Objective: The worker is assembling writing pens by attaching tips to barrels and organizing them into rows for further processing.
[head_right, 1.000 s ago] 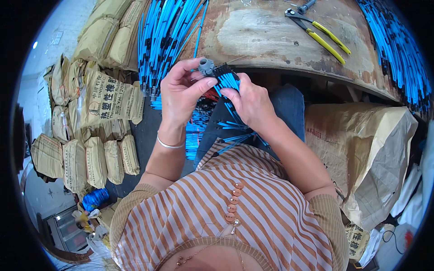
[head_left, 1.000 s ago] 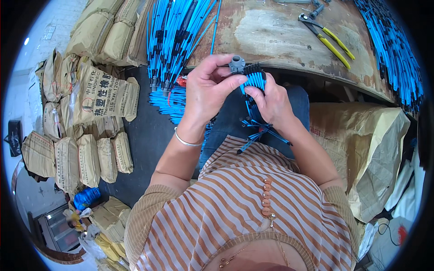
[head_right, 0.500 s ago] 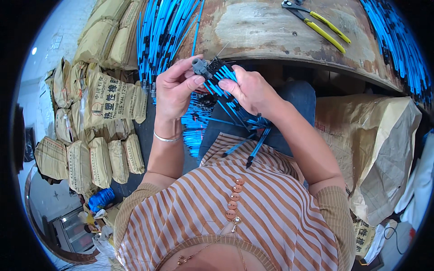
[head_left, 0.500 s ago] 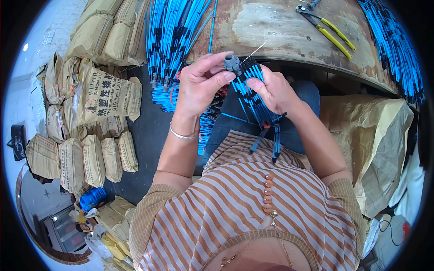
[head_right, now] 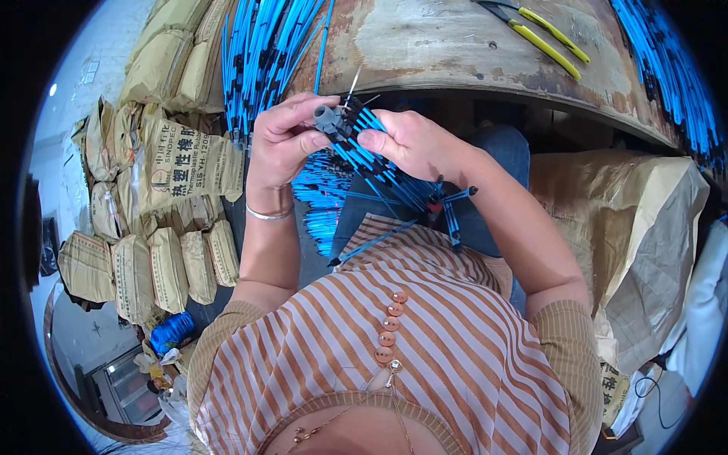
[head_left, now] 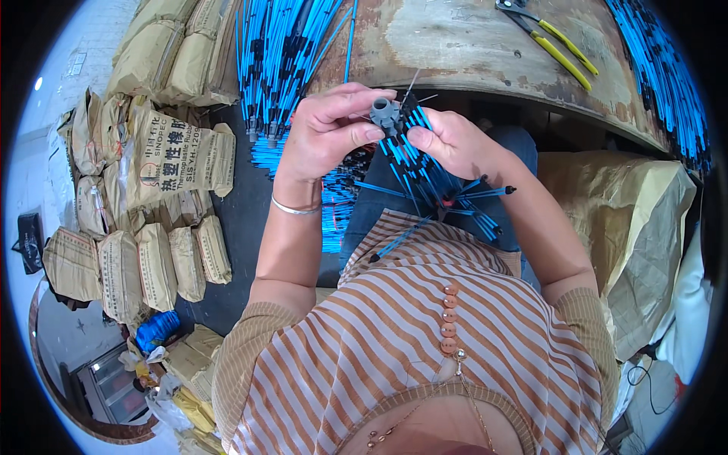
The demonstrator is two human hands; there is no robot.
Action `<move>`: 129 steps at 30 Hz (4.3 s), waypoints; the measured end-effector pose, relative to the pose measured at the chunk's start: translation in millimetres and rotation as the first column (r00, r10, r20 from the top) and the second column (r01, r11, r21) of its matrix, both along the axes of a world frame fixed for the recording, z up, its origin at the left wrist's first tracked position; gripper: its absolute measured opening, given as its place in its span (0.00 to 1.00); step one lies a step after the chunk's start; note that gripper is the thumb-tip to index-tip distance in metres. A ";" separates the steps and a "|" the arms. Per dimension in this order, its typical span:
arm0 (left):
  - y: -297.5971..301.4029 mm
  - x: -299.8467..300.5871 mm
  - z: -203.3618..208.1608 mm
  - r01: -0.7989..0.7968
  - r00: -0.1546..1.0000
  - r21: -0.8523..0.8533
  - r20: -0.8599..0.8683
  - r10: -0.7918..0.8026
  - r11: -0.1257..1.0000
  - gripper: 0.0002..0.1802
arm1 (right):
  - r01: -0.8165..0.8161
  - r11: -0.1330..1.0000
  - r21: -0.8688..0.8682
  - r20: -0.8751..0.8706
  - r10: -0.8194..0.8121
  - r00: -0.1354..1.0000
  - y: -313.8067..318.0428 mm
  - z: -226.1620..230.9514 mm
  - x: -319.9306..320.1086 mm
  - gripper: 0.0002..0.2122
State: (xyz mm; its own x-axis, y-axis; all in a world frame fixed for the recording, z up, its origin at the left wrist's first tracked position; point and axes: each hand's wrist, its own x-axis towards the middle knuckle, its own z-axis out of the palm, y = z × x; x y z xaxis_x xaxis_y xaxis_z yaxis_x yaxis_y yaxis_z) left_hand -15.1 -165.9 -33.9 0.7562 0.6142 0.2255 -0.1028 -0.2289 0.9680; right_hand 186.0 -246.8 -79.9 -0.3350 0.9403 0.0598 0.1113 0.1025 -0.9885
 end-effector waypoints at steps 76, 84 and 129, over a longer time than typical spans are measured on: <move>-43.6 -2.9 3.0 -0.286 0.958 -0.079 -0.048 0.283 0.955 0.16 | 0.070 0.995 0.077 0.182 -0.083 0.980 -13.9 19.3 -20.3 0.09; -54.8 21.5 1.0 -0.530 0.834 0.055 -0.147 0.532 0.846 0.18 | 0.235 0.946 0.223 0.169 -0.275 0.946 -9.3 8.1 -42.2 0.08; -55.6 31.6 -0.7 -0.263 0.950 -0.095 0.146 0.275 0.960 0.09 | 0.393 0.816 0.423 0.057 -0.457 0.888 -43.1 -6.7 -27.8 0.07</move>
